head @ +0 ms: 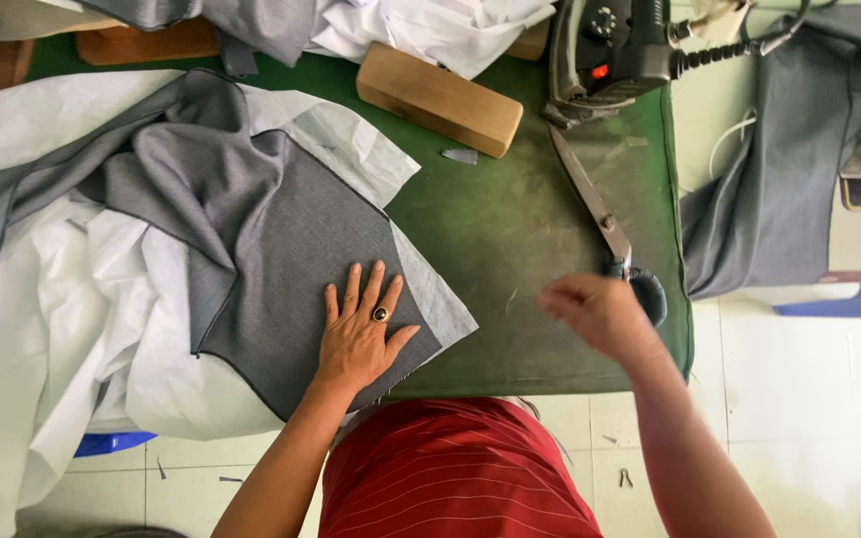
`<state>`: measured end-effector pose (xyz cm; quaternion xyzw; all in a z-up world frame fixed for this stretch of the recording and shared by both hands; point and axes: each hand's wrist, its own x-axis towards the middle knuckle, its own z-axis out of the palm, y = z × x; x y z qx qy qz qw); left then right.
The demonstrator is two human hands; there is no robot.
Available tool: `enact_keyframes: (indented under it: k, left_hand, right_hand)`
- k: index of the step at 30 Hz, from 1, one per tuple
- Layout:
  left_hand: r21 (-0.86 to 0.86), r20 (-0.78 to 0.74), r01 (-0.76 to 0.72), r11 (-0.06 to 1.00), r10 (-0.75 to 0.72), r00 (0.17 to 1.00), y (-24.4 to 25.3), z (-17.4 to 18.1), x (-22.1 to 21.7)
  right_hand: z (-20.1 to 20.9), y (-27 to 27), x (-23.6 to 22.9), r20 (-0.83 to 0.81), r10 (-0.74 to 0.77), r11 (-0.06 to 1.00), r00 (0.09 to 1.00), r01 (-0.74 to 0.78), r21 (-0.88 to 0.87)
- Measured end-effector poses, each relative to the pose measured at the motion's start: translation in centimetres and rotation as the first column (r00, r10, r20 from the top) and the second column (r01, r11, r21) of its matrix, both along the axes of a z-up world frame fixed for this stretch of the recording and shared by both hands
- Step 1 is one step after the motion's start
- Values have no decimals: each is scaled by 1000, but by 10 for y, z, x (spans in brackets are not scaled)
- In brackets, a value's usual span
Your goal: The person cuts a narrow strip of gray fabric into smaller pieces using shears on a green worktable. They then place a larger gray fabric piece onto a white paper pattern and cut along the pattern's edge with the shears.
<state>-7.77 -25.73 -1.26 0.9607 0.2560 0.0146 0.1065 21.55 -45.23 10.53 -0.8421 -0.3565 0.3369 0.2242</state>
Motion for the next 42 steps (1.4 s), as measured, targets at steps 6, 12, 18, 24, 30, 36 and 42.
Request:
enact_keyframes:
  k: [6,12,18,24,30,36,42]
  left_hand:
    - [44,11,-16,999,15,1000,-1,10,1]
    - [120,32,1,993,-5,999,-2,17,1]
    - [100,28,-4,995,1,1000,-3,15,-1]
    - [59,4,-8,998,8,1000,-2,9,1]
    - [10,-22,-12,1000,12,1000,-2,7,1]
    - [-17,-21,-11,1000,10,1000,-3,7,0]
    - [-47,-19,-20,999,19,1000,-2,11,2]
  right_hand:
    - [-13,14,91,134,-347,922,928,311,229]
    - [-74,3,170,157,-462,837,873,370,404]
    - [-58,-15,113,416,-230,966,880,157,204]
    - [-94,-49,63,590,-251,884,768,-66,462]
    - [-97,-70,8,689,-243,884,683,-136,446]
    - [-128,-97,-16,702,-192,928,686,-107,358]
    - [-111,-93,-6,668,-242,880,704,-131,457]
